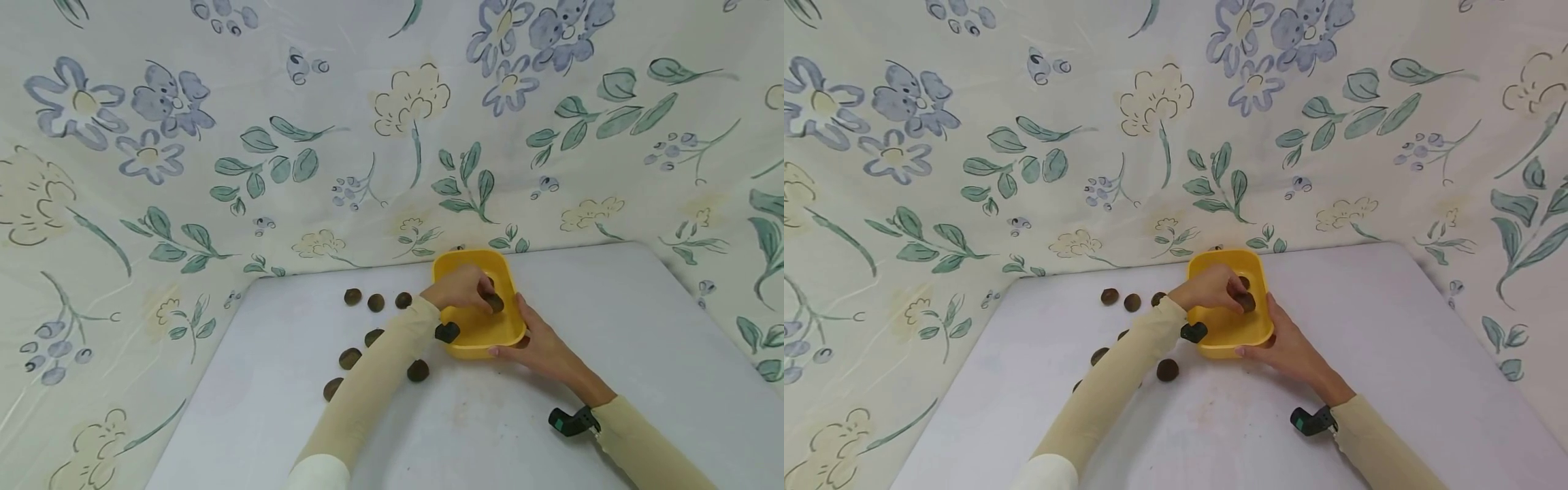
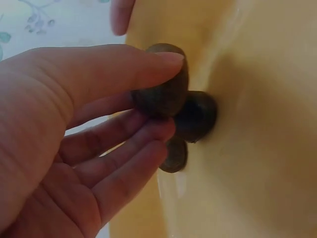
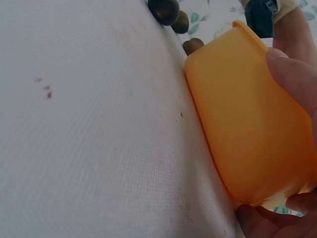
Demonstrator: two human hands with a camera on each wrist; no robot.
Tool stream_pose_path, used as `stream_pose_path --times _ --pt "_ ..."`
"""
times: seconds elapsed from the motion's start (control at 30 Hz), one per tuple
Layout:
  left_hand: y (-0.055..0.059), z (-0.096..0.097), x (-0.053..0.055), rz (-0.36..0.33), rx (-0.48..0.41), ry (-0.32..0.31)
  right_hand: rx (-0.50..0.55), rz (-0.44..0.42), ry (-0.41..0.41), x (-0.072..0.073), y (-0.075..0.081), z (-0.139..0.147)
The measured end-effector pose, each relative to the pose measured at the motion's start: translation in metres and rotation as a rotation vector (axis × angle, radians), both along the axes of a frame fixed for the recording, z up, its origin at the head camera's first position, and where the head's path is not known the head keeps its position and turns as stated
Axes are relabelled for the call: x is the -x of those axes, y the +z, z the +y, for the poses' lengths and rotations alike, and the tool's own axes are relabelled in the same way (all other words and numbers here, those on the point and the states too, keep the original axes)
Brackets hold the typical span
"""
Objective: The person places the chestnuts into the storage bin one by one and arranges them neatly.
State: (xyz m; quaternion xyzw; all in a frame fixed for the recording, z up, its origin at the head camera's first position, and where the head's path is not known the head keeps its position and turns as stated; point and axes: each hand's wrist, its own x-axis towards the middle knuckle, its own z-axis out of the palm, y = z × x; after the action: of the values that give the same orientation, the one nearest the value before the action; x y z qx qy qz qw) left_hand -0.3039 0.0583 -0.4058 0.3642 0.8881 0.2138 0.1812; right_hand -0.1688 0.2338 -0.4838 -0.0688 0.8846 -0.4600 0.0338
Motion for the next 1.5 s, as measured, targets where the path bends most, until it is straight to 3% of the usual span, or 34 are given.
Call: stream_pose_path --times 0.23,0.6,1.13,1.5 --pt "-0.006 0.006 -0.001 -0.064 0.02 0.008 0.007 0.005 0.006 0.001 -0.001 0.001" --pt "-0.013 0.012 -0.004 -0.046 0.063 -0.035 0.024 0.028 0.024 0.001 -0.002 0.001" --pt "-0.016 0.016 -0.002 0.008 0.138 -0.036 0.011 0.021 0.02 0.001 -0.003 0.002" --pt "-0.021 0.017 0.0 -0.036 0.094 -0.015 0.022 0.031 0.017 0.002 -0.004 0.001"
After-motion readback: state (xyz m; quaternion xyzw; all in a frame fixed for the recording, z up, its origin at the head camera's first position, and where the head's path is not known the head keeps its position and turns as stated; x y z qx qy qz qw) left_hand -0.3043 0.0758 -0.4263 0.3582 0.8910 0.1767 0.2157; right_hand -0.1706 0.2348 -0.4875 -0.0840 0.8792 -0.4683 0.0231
